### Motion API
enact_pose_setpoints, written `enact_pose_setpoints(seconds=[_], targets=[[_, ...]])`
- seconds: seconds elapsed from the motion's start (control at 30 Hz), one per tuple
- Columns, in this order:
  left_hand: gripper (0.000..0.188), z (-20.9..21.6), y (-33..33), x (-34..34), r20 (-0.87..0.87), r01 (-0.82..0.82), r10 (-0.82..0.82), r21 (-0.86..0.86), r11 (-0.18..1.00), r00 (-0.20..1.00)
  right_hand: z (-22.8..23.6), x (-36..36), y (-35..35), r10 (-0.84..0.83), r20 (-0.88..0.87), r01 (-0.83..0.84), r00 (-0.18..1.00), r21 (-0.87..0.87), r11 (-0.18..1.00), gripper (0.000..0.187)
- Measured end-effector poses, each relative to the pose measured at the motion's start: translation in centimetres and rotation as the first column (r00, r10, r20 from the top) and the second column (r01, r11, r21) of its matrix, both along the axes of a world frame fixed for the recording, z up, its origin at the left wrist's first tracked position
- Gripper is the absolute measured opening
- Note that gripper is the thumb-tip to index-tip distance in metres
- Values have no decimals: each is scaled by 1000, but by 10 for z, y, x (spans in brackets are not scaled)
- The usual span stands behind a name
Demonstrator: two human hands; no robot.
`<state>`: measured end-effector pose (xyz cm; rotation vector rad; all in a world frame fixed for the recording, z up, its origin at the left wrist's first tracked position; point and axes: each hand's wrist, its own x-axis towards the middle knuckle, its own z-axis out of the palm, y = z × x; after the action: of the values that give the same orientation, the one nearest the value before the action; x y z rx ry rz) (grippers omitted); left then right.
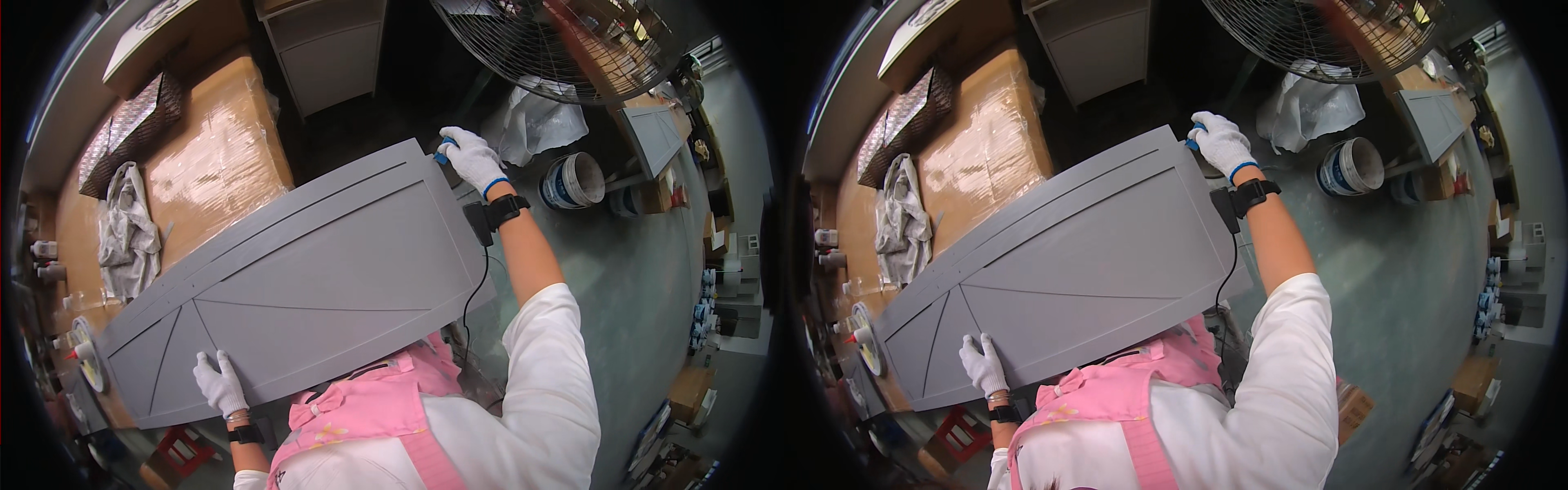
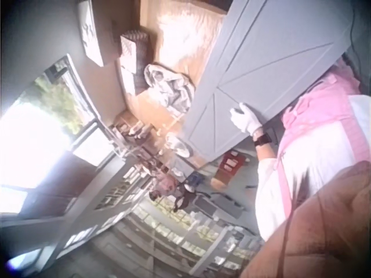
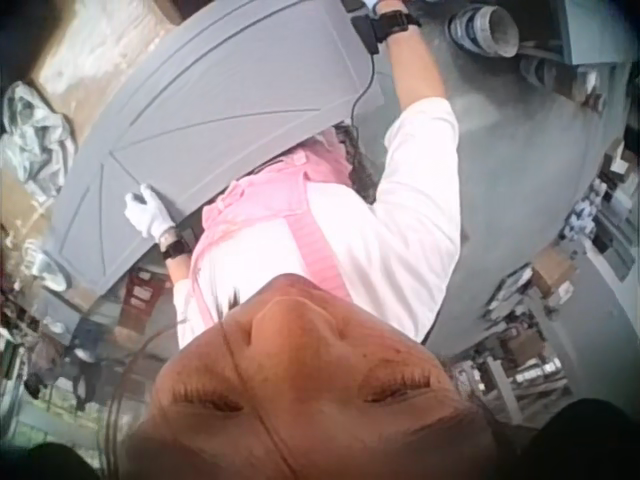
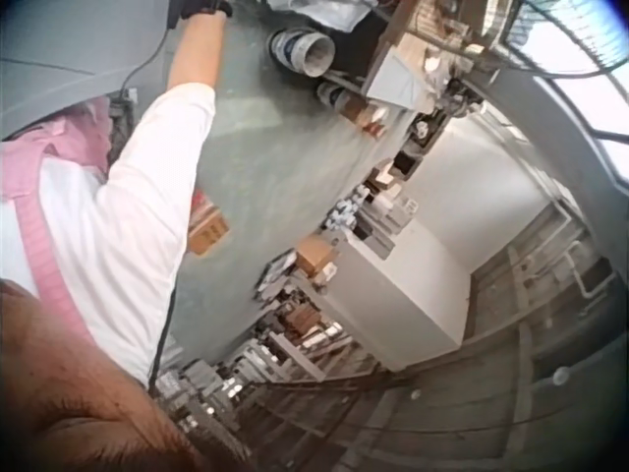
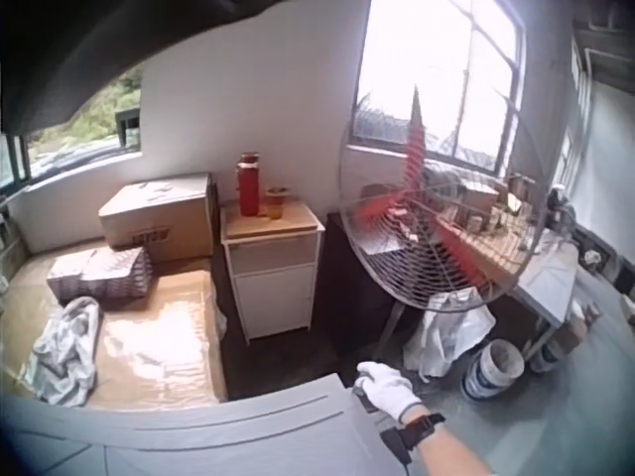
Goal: Wiping and finishing a furniture panel with a cloth and a sanding block.
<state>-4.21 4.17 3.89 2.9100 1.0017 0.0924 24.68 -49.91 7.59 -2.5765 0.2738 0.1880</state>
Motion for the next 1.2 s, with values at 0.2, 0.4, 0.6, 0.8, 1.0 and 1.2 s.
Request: enact_pose_setpoints(seconds=[0.2,0.4,0.6,0.8,1.0,1.2], targets=[[51,-5,5,-2,-48,19,-17,51,998,999,-1,-2,1,-62,27,63,998,-21,998,40],[51,-8,3,-6,22,59,-60,70,996,998,-10,-3,3,-111,27,112,993,-9,994,40],[49,-12,3,-7,19,58,-60,101,993,998,-7,-18,-12,-92,-17,93,996,54,994,40],[51,-17,6,-9,33,74,-79,119,990,996,-26,8,-16,-299,-121,322,946,437,840,36],[52,-20,7,-10,51,79,-86,122,989,995,-46,21,-17,-266,-129,292,955,559,776,31],[52,-24,9,-11,64,99,-108,137,986,992,-58,27,-19,-208,-128,243,970,430,869,31]])
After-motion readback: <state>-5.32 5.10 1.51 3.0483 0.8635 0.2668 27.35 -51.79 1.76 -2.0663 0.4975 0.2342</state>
